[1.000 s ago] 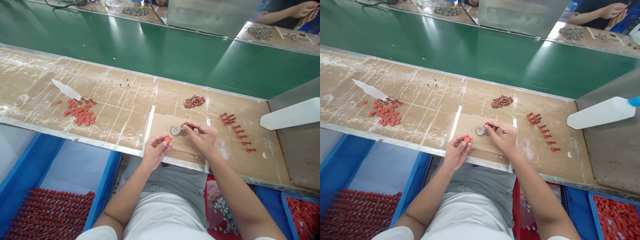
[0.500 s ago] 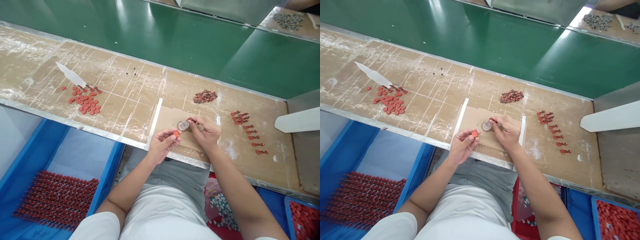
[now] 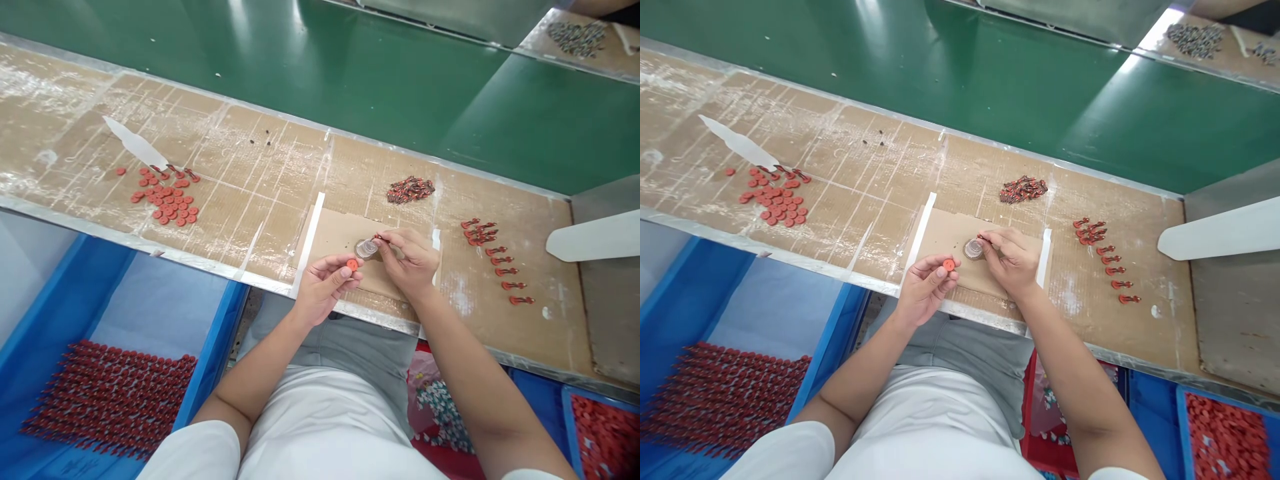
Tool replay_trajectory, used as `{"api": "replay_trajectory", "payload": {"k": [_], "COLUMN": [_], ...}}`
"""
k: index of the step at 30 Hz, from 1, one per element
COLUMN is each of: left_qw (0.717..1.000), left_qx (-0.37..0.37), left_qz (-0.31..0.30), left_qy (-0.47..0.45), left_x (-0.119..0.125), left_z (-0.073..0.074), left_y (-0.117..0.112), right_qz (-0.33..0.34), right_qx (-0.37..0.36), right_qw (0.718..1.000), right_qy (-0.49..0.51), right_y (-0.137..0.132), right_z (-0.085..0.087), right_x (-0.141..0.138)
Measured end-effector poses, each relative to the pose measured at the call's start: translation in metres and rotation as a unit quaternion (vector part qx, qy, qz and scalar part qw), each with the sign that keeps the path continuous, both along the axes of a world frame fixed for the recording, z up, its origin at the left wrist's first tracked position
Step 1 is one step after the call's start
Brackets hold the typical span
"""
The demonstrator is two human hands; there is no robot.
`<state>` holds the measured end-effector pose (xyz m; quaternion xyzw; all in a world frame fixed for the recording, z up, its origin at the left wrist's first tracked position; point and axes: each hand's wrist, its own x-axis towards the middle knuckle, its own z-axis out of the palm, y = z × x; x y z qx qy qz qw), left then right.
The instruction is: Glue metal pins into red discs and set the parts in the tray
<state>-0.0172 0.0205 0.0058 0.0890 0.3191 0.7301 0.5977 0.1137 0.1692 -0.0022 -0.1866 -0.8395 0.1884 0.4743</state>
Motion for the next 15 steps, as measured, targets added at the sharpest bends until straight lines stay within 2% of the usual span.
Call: {"api": "replay_trajectory", "payload": {"k": [15], "left_qw": [1.000], "left_qx": [-0.006], "left_qz": [-0.001], "left_qy": [0.005], "left_x": [0.0001], "left_z": [-0.0003], "left_y": [-0.0010], "right_qz": [-0.011], "right_qx": [0.012], "right_qw": [1.000], "right_qy": [-0.016], "right_y": [0.0010], "right_z": [-0.0024], "right_x": [0.0010]}}
